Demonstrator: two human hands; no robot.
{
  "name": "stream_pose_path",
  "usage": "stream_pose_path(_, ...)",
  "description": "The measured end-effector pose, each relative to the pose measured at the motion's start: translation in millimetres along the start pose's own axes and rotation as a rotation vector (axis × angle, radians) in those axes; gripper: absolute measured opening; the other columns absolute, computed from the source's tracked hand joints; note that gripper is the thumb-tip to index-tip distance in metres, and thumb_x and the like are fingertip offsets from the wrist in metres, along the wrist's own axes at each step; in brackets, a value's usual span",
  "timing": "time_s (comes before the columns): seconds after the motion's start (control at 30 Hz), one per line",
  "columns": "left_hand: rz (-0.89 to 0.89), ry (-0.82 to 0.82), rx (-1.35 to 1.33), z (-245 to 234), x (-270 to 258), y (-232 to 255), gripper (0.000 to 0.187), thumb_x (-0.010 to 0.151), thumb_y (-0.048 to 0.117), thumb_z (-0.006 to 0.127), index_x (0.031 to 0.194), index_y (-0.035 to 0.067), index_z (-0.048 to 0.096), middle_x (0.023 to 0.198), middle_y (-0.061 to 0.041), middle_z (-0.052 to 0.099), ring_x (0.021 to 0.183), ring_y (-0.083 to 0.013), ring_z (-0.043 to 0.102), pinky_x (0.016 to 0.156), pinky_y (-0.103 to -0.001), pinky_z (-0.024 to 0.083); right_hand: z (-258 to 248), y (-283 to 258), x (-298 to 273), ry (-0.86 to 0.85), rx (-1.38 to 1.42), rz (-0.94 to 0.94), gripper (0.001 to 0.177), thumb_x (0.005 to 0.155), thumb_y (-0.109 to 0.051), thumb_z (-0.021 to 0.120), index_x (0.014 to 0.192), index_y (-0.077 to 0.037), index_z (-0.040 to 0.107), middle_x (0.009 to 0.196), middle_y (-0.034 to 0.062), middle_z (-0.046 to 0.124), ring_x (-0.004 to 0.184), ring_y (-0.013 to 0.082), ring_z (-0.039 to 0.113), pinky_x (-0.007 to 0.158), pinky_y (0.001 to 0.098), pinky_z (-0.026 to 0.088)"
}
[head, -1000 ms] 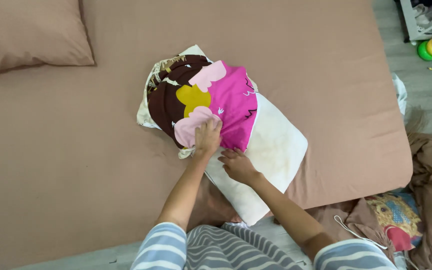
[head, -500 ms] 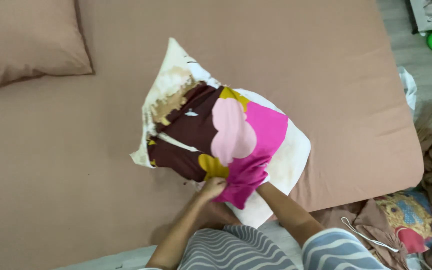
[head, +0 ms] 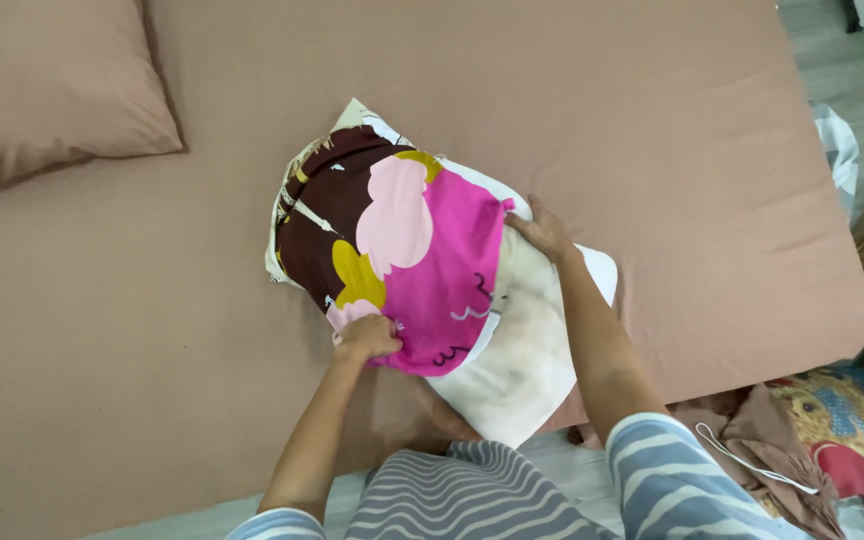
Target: The person places two pillows into pillowcases on a bed. First, a plain brown pillowcase is put on a white pillow and smoothed. Then, a patterned pillowcase with a Paris/Eiffel Tower design is put on another white pillow and smoothed. Both finished pillows are placed on the bed.
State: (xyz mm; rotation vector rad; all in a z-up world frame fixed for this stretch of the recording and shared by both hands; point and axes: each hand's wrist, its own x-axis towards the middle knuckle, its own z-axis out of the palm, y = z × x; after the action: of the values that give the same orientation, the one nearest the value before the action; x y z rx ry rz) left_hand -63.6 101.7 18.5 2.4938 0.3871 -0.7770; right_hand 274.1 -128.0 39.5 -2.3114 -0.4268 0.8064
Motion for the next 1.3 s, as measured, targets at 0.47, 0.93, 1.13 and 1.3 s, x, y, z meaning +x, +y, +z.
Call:
stream_pose_path(0.47,-0.154,1.111,-0.187,-149.1,-26.0,38.2,0.017,0.098,0.021,0.066,0.094,0.005,0.071,0.096,-0.013,0.071,0.085,-0.0365,0.068,0.075,-0.048,0.055,24.8,-147.0,-105.0,-0.276,0.046,-0.306,0.044,0.101,-0.038,0.073,0.121,0.002,0.073,0.135,0.0272,0.064,0.118,0.033,0.061,0.098,0.0385,0.051)
stream_pose_path(0.93,0.183,1.21,-0.38,-110.7,-145.7,45.1,0.016,0.087,0.004,0.066,0.102,0.008,0.07,0.092,-0.012,0.069,0.079,-0.0352,0.068,0.067,-0.047,0.052,250.3,-232.1,-101.6,-0.354,-0.614,-0.832,0.066,0.096,-0.028,0.061,0.152,-0.006,0.034,0.153,0.0208,0.044,0.136,0.0344,0.049,0.114,0.0404,0.039)
stream_pose_path(1.13,0.131,0.831,-0.949,-73.6,-172.1,87.9,0.012,0.102,0.014,0.064,0.106,0.003,0.065,0.085,-0.015,0.069,0.077,-0.0324,0.071,0.071,-0.044,0.056,258.8,-172.2,-8.5,-0.096,-0.751,-0.795,0.056,0.095,-0.03,0.064,0.143,-0.007,0.045,0.145,0.0188,0.052,0.131,0.0326,0.054,0.111,0.0399,0.042)
stream_pose_path(1.3,0.119,1.102,-0.611,-45.7,-159.1,-19.0,0.05,0.077,-0.004,0.062,0.125,0.008,0.066,0.133,-0.018,0.066,0.125,-0.0375,0.061,0.107,-0.045,0.049,144.2,-66.5,0.0,-0.259,-0.911,-0.472,0.048,0.094,-0.031,0.066,0.135,-0.008,0.055,0.138,0.017,0.059,0.126,0.0311,0.058,0.108,0.0395,0.045)
